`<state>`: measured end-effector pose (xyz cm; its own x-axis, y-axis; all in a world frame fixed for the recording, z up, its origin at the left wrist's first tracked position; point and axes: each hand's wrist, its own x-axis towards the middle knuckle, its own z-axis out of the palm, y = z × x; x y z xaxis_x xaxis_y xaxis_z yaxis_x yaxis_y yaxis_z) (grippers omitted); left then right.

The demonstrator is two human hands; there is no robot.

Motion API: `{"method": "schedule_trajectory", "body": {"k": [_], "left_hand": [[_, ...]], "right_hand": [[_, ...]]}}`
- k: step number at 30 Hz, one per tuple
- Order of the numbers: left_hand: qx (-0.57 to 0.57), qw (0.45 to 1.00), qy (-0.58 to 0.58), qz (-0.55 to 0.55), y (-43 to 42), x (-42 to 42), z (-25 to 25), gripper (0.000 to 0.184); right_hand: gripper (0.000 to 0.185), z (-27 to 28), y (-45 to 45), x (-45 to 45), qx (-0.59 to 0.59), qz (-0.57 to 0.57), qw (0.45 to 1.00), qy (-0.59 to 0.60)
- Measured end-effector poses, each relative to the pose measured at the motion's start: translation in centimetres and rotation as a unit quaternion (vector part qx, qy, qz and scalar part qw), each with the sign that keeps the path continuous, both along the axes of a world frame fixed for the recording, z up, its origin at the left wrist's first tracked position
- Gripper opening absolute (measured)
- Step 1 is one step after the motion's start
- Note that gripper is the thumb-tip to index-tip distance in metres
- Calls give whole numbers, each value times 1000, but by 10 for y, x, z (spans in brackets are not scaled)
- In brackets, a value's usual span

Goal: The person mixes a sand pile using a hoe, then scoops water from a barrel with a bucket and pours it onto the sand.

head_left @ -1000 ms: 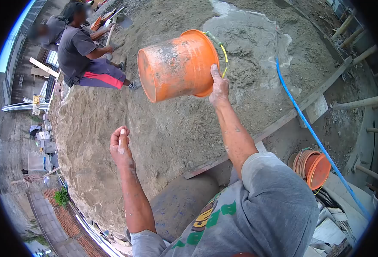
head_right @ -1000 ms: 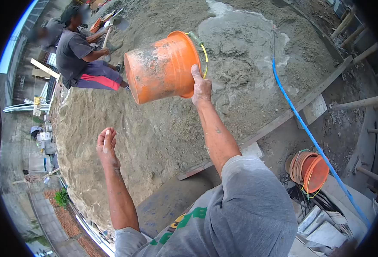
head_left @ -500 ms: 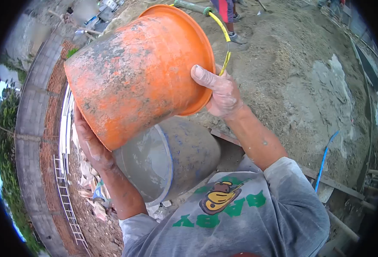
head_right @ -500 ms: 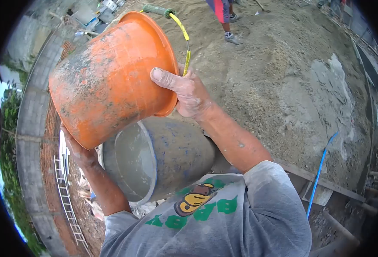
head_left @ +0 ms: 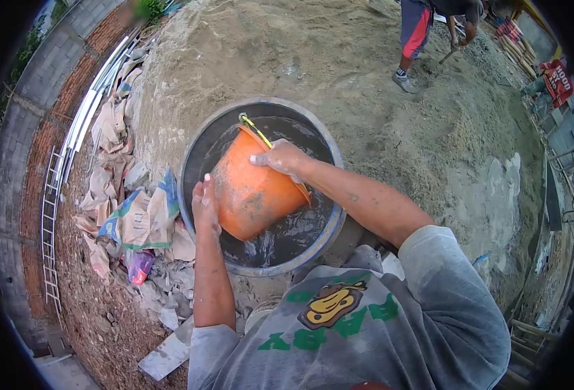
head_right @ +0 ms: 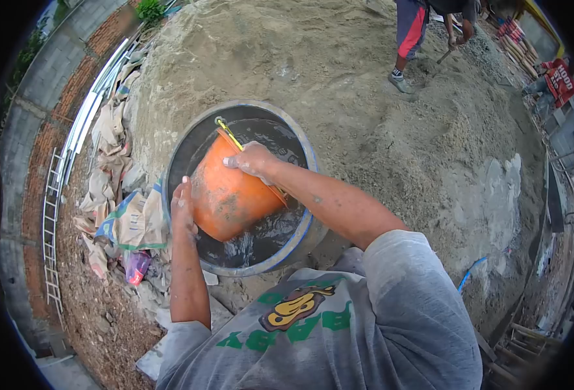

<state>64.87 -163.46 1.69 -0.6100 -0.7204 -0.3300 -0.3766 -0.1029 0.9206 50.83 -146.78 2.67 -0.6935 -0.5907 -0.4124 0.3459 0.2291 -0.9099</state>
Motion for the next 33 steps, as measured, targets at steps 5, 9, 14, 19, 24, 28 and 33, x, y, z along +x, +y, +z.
{"method": "schedule_trajectory", "body": {"k": [5,9,14,19,24,28,33], "left_hand": [[-91,978,-181,-49,-3,-51,-71,56],[-155,908,-340,-187,-31,-76,-164,51],[236,967,-94,-7,-19,-84,-181,52],[287,948,-105,91,-53,-66,-215,58],[197,965,-159,71,-24,-61,-153,56],[-83,935,-287,-194,-66,-54,-276,38],[-403,632,-477,-460,-42,-48,-190,27]], "right_hand": [[41,-13,-20,-13,265,140,917,264],[39,-39,-49,9,318,177,889,277],[44,-61,-70,29,327,223,875,280],[50,-80,-93,33,372,234,859,262],[47,-119,-107,36,382,287,830,289],[39,-115,-92,49,383,317,813,304],[36,-113,-92,49,400,369,792,276]]}}
